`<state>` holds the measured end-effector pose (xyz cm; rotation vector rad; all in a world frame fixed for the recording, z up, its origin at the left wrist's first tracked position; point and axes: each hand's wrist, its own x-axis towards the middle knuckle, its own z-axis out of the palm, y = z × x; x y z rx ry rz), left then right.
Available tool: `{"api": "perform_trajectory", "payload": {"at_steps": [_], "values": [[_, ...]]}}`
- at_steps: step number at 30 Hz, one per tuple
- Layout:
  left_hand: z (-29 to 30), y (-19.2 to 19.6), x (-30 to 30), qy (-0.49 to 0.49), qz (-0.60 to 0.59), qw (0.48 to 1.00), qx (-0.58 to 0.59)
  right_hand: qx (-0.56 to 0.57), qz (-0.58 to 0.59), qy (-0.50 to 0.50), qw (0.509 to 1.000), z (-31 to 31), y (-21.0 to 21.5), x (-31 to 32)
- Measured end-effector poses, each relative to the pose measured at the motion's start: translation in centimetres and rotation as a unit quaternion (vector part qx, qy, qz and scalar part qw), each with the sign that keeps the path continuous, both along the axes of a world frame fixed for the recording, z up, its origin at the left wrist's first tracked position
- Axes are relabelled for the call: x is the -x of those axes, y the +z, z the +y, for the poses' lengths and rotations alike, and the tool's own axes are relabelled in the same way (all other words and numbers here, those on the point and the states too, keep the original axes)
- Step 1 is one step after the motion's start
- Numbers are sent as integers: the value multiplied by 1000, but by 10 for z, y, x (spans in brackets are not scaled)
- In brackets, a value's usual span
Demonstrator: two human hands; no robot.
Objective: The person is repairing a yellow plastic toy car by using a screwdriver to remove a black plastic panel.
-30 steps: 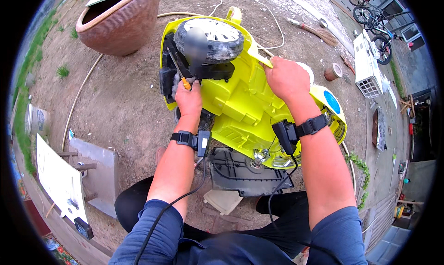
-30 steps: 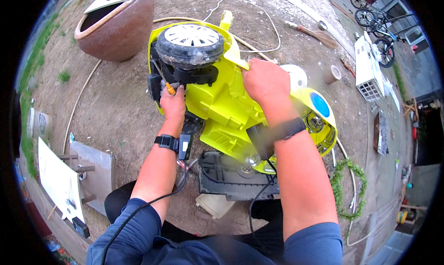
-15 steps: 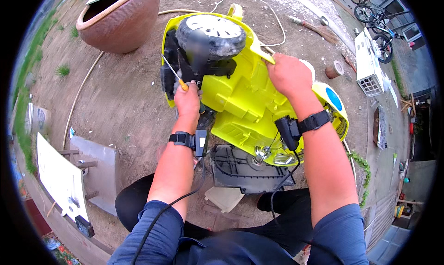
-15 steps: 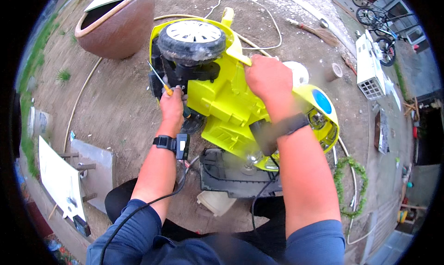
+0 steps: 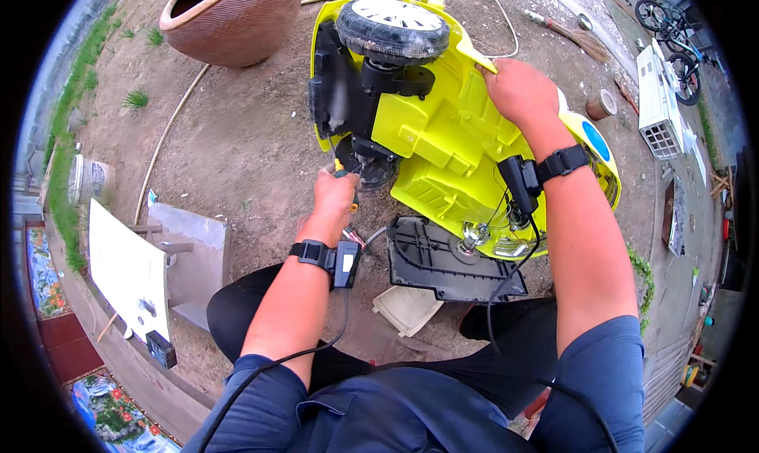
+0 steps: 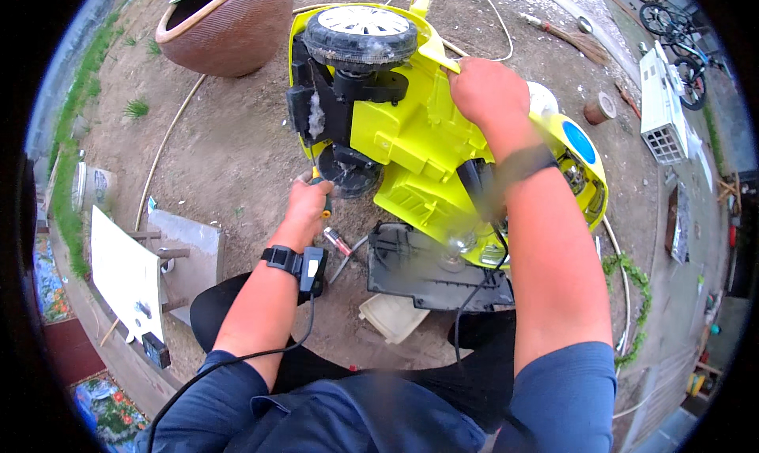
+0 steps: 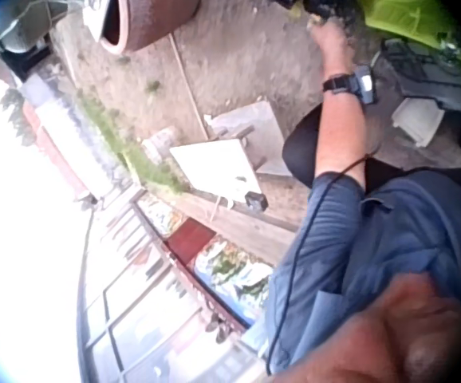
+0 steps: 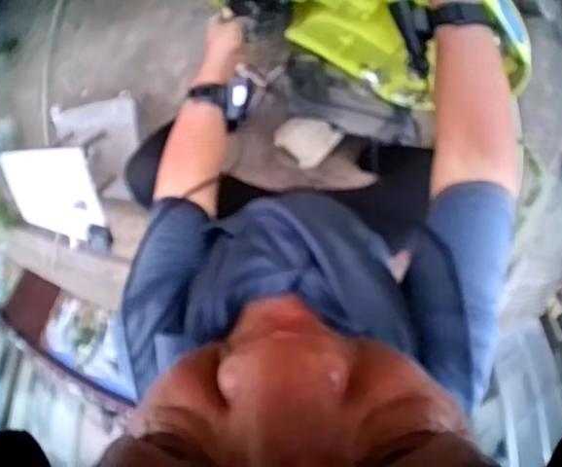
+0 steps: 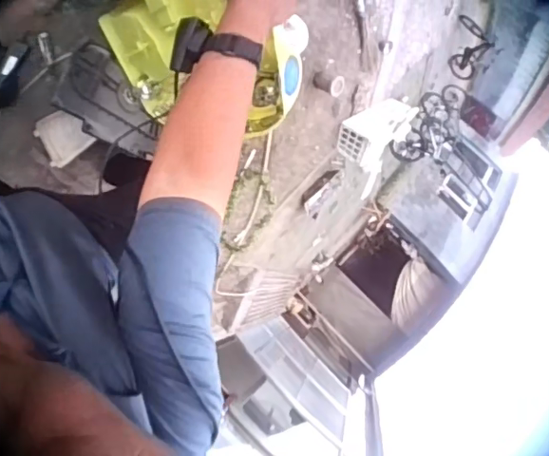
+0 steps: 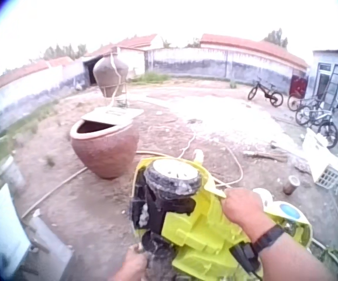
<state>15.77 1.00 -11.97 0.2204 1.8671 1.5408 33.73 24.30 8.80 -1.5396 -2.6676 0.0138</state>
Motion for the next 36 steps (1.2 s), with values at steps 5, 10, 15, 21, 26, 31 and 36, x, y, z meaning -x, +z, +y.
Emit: {"api": "perform_trajectory", "payload": {"at_steps": [5,10,15,21,26,31,36], "values": [[-29,52,-13,-96,149,977,116,12,-2,-8,1000,-1,2,-2],[-54,54,-14,-149,293,927,182,10,-6,-8,1000,-3,4,-1],[-56,46,-20,-155,372,894,197,8,-11,-6,1000,-3,4,-1],[-53,42,-20,-154,404,881,189,-7,-4,6,1000,-1,1,-2],[-54,40,-20,-148,438,870,170,-4,-5,6,1000,-1,1,-1],[-53,40,-21,-145,463,858,167,-2,-20,13,1000,0,1,-3],[-55,40,-15,-170,529,808,197,-10,-12,9,1000,-1,2,-2]]}}
